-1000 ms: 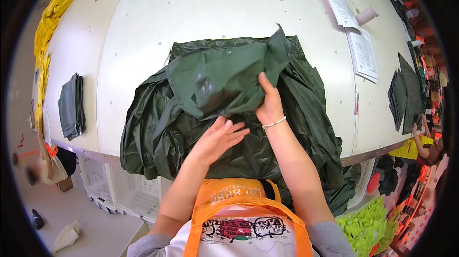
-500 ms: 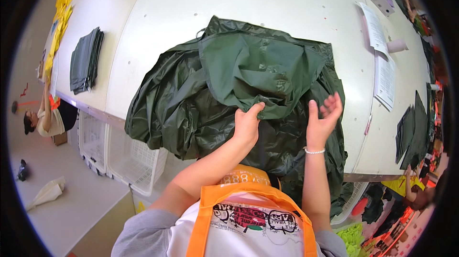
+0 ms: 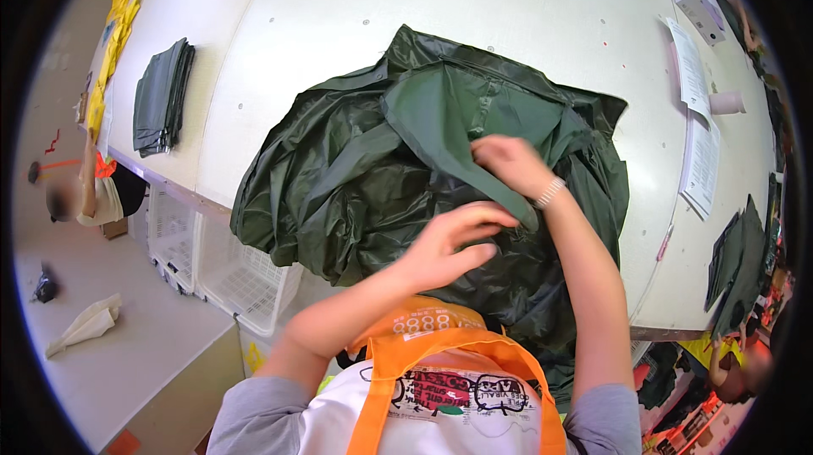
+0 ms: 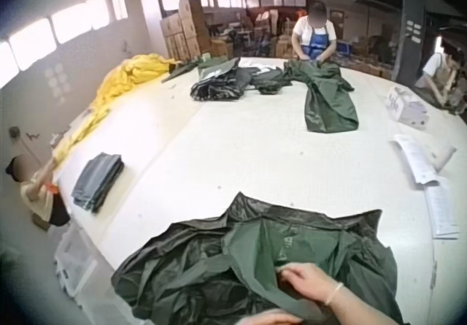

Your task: The person folds a dark green raincoat on a white table. They smooth the fabric, fold the sleeves and body, and secure the folded garment with a small white clip. The person then places the folded coat into a white plastic basket.

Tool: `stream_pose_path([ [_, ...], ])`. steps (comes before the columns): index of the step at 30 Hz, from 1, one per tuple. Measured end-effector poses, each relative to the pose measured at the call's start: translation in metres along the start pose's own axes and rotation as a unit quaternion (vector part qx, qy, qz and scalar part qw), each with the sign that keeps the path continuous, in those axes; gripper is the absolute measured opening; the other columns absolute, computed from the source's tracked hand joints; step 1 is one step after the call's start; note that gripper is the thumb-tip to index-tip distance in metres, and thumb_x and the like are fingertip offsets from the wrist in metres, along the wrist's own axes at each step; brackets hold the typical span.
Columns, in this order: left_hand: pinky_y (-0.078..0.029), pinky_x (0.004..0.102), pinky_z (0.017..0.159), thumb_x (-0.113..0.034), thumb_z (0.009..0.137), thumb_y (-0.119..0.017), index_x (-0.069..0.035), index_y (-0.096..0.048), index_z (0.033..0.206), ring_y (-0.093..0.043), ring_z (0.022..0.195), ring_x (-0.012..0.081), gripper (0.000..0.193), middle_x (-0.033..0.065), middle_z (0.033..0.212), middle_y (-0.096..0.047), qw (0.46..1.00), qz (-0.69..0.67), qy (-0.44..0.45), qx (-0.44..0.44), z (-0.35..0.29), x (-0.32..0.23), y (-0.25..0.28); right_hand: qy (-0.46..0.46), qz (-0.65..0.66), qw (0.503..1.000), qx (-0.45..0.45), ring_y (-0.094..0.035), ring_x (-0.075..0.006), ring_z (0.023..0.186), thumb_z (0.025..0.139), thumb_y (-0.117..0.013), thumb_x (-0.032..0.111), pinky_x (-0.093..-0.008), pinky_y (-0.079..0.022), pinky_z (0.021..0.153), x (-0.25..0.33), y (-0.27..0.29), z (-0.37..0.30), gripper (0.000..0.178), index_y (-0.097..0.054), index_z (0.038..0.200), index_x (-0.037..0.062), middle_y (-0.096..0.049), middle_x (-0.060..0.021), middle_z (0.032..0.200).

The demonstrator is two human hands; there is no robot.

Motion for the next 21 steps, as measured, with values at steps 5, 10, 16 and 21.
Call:
stream_pose_path([
  [5,-0.051,0.0276,0.074,0.004,0.07,-0.072,-0.003,-0.047,0.121,-0.06,0.092,0.0162,0.057,0.0109,0.122,-0.052,0.886,0.397,-0.03,-0.237,-0.006,0.025,0.1,0.02,-0.002,0.884,-0.468,-0.052,-0.0106,0.067,0.089,-0.051,-0.001,-0.0212,-0.043,0.062,-0.048,0.046,-0.146,0.021,-0.058,0.109,0.0018,-0.062,-0.0052,0.094],
  [10,-0.052,0.0293,0.073,0.004,0.067,-0.076,-0.009,-0.031,0.14,-0.061,0.084,0.0199,0.087,0.0139,0.141,-0.034,0.886,0.421,-0.149,-0.123,0.024,0.025,0.034,-0.039,0.036,0.884,-0.464,-0.054,-0.0161,0.09,0.078,-0.055,-0.01,-0.0261,-0.046,0.076,-0.06,-0.038,-0.149,0.047,-0.05,0.123,0.0047,-0.045,-0.0108,0.129],
  [16,-0.05,0.0319,0.076,0.006,0.075,-0.064,0.001,-0.063,0.085,-0.064,0.086,0.0256,0.012,0.0134,0.093,-0.065,0.796,0.49,-0.31,-0.174,0.049,-0.018,0.058,0.091,0.021,0.794,-0.601,-0.059,-0.0263,0.097,0.081,-0.058,-0.004,-0.0318,-0.045,0.087,-0.087,-0.012,-0.094,0.03,-0.054,0.109,0.0031,-0.059,-0.0137,0.111],
  [21,-0.045,0.0284,0.063,0.0,0.073,-0.061,0.003,-0.057,0.077,-0.059,0.067,0.0229,0.006,0.0115,0.075,-0.06,0.789,0.508,-0.236,-0.254,0.059,-0.05,0.143,0.06,-0.125,0.883,-0.449,-0.056,-0.0226,0.056,0.077,-0.075,0.014,-0.0306,-0.047,0.053,-0.053,0.017,-0.104,0.037,-0.053,0.104,0.0038,-0.062,-0.0119,0.089],
])
Point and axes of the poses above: each hand's wrist, its own z-axis towards the middle knuckle, its own y-axis out of the back of the hand, x = y × z, the point moved 4 cm from there along z, towards the middle knuckle
